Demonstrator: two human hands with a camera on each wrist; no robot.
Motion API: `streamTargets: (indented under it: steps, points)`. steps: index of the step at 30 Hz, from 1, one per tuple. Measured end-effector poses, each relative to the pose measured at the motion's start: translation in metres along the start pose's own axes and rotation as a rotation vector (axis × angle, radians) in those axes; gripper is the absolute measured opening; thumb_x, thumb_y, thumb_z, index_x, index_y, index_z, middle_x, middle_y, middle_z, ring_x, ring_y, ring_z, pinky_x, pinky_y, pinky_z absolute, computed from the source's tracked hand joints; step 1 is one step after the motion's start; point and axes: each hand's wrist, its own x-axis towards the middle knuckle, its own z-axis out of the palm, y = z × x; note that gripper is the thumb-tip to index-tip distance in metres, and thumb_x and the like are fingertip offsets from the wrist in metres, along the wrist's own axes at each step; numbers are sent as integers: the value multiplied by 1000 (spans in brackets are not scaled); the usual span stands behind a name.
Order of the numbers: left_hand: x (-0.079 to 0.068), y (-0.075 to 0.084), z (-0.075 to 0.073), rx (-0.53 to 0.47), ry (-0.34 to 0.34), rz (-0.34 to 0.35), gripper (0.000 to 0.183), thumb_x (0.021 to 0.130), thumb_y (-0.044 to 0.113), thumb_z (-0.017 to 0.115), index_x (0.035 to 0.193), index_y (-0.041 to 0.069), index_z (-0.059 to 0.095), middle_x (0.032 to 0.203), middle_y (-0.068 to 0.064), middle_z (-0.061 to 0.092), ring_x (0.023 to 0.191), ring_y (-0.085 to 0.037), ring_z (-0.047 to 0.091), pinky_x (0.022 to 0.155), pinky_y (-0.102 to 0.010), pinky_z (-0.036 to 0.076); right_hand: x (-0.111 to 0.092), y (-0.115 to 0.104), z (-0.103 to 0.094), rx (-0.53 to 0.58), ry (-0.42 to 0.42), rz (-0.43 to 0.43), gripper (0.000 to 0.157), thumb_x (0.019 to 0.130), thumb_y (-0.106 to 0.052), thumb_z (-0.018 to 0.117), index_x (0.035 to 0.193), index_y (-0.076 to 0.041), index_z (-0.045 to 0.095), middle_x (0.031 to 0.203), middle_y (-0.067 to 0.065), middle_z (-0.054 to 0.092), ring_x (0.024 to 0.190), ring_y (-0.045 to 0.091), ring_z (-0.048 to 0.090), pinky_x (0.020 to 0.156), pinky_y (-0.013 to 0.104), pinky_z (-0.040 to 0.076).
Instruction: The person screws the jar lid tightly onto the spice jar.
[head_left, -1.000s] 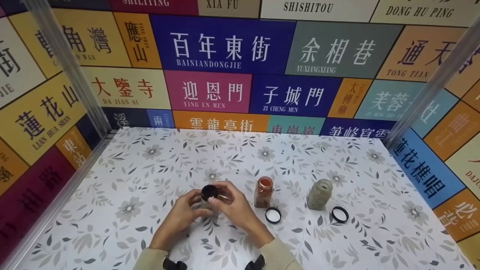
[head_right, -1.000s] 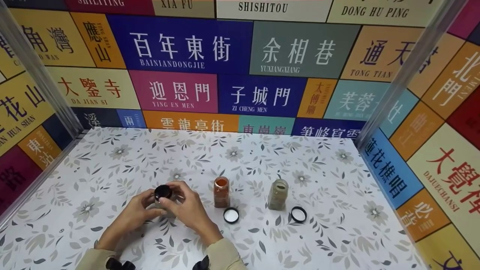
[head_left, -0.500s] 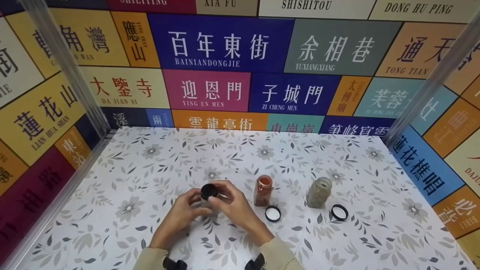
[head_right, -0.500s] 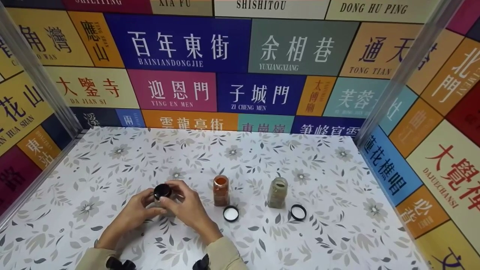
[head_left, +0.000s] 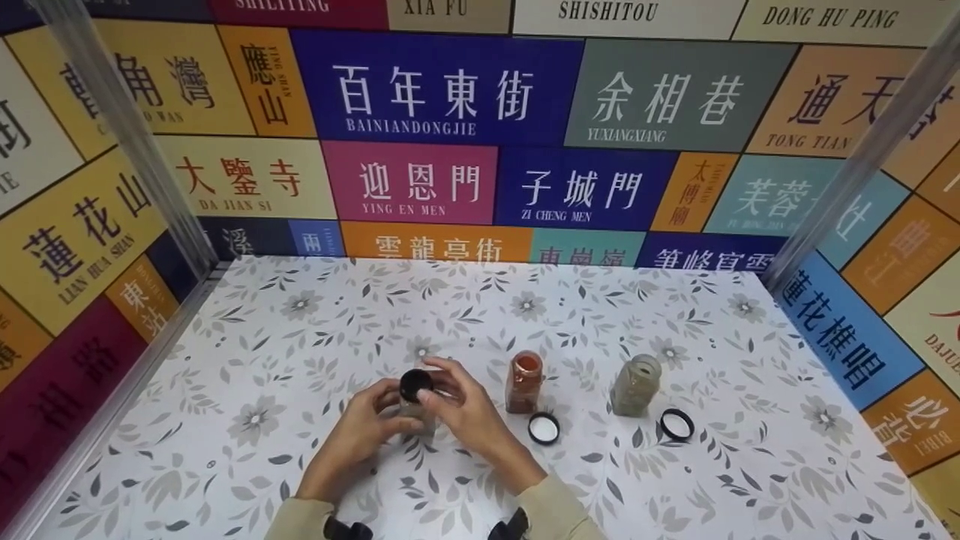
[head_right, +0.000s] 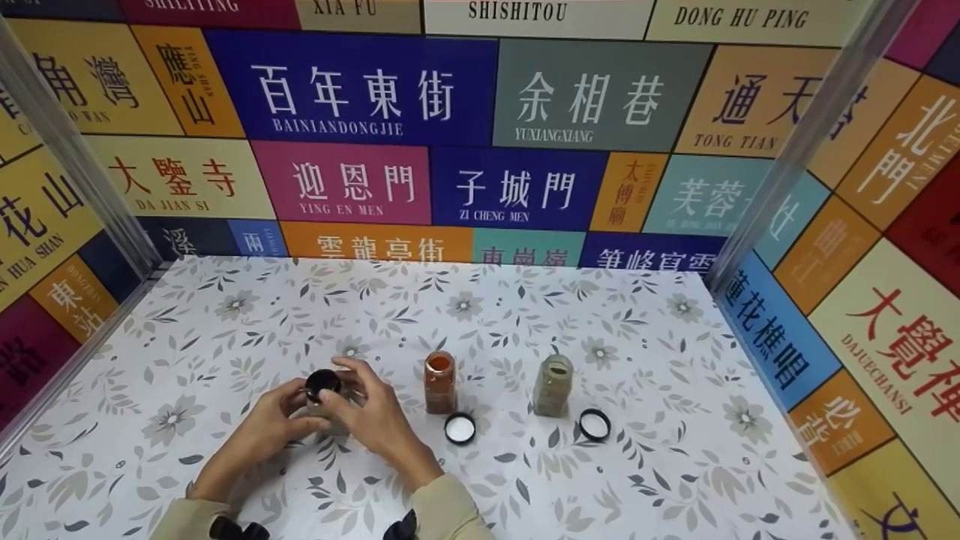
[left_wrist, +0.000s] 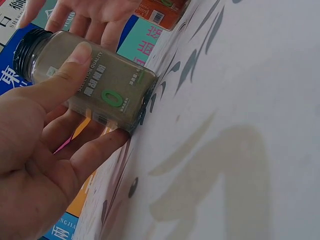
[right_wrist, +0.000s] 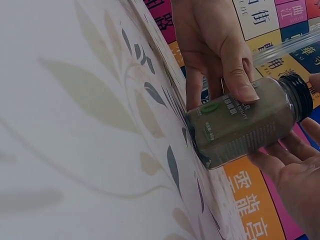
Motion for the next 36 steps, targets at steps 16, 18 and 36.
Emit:
streamTargets:
  steps: [16,18,36]
  points:
    - [0,-1,-3,-17,-30,60,54,79,9,84,126,-1,60,127,-19,68,126,-36,61,111,-51,46,1,-1,2,49,18,19,48,95,-16,69,137,-5,49,132,19,63,128,28,59,109,31,50]
    - [0,-2,-3,-4,-31,58,55,79,11,84,127,0,60,128,-19,68,126,-36,61,110,-51,47,1,-2,1,39,-1,15,50,97,-16,67,142,-7,47,133,20,62,129,29,59,108,29,50]
    - [-1,0,-1,11,-2,29,55,77,10,86,125,1,62,125,-18,70,124,-33,63,107,-46,50,2,-1,3,29,30,15,46,92,-16,73,132,-5,53,130,16,64,126,24,60,109,32,50]
